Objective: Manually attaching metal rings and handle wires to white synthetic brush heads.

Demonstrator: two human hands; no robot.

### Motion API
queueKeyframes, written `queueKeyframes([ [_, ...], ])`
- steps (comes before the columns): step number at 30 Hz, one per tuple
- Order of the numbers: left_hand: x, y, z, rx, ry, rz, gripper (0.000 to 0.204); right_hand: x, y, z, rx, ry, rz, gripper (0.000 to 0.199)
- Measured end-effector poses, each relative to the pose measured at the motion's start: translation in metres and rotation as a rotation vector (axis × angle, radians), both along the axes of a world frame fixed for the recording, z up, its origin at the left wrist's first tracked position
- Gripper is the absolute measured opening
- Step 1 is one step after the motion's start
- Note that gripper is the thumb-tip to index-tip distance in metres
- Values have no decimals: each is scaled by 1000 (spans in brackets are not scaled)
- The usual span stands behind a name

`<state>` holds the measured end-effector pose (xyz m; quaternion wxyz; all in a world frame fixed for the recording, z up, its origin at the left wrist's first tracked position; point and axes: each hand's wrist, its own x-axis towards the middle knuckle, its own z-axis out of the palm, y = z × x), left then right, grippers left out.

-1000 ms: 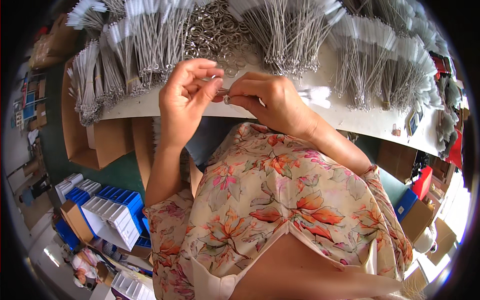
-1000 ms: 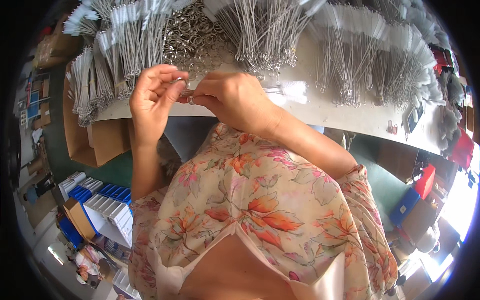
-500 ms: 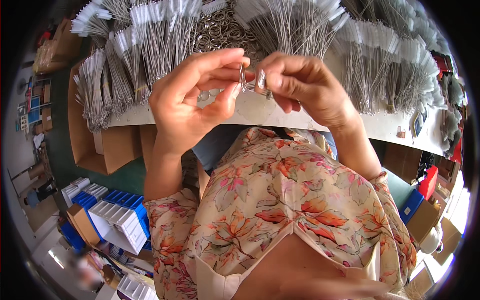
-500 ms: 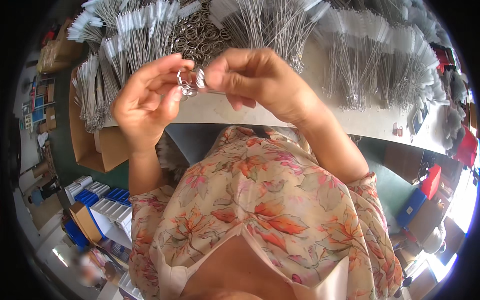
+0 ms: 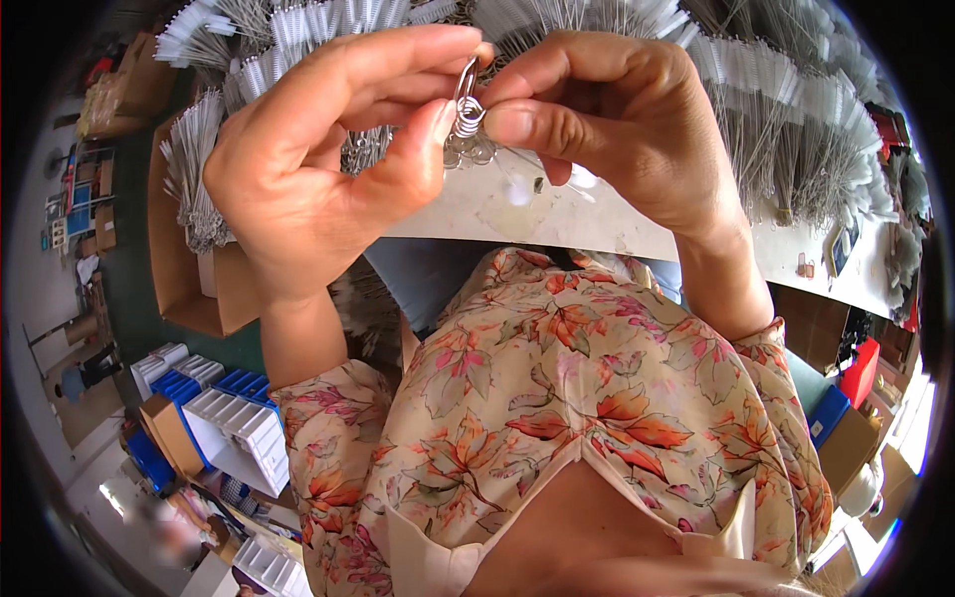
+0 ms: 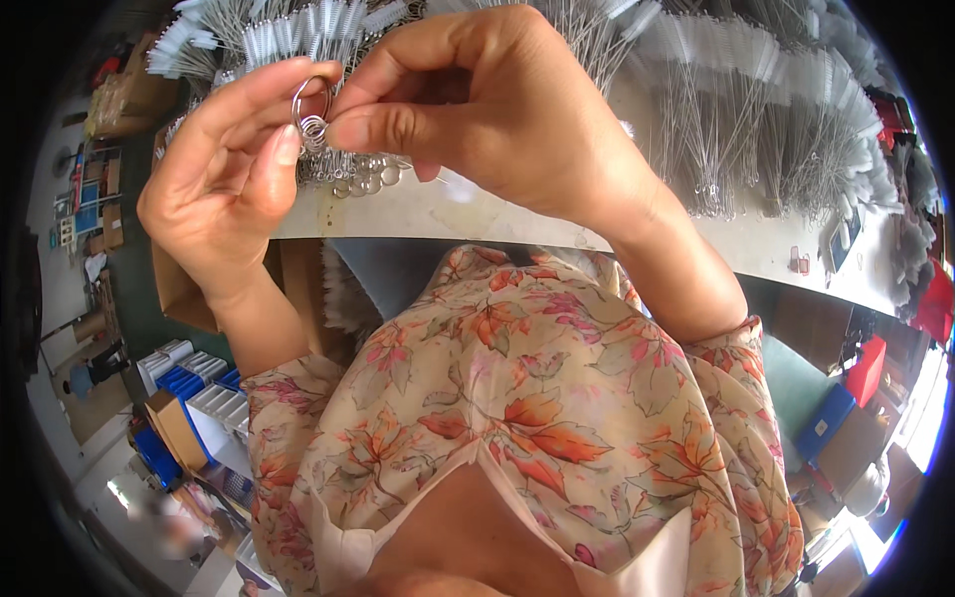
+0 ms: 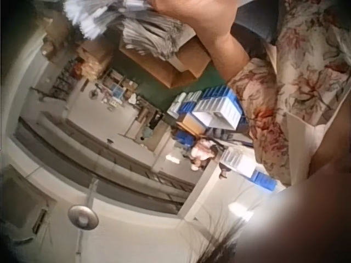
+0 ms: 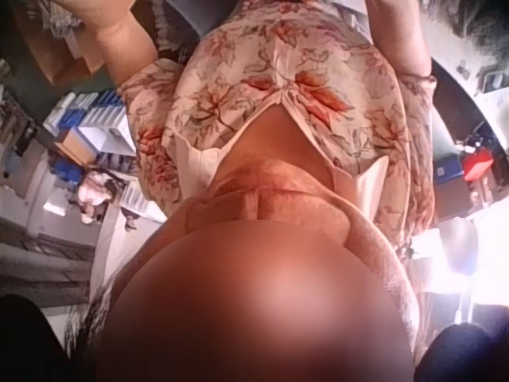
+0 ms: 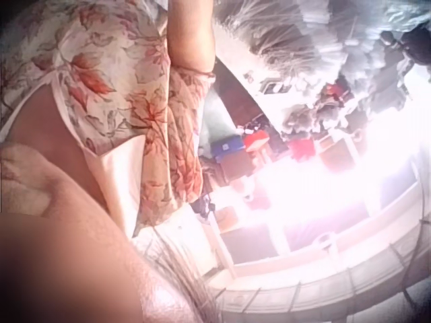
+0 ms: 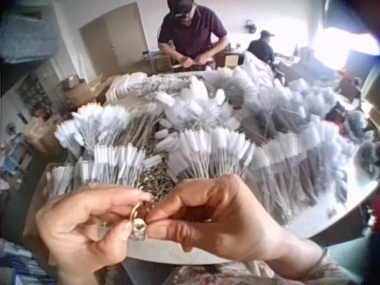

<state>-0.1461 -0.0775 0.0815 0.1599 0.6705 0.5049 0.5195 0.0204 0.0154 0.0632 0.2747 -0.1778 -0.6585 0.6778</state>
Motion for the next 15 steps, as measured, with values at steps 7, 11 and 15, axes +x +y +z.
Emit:
queueKeyframes([
  [7, -13, 1, 14, -165, 313, -41, 15, -4, 4, -1, -32, 71, 57, 16],
  [11, -14, -7, 2, -428, -392, -72, 17, -3, 8, -1, -117, 57, 120, 15],
  [15, -14, -14, 12, -484, -545, -29, 17, -10, 10, -5, -97, 34, 148, 16],
])
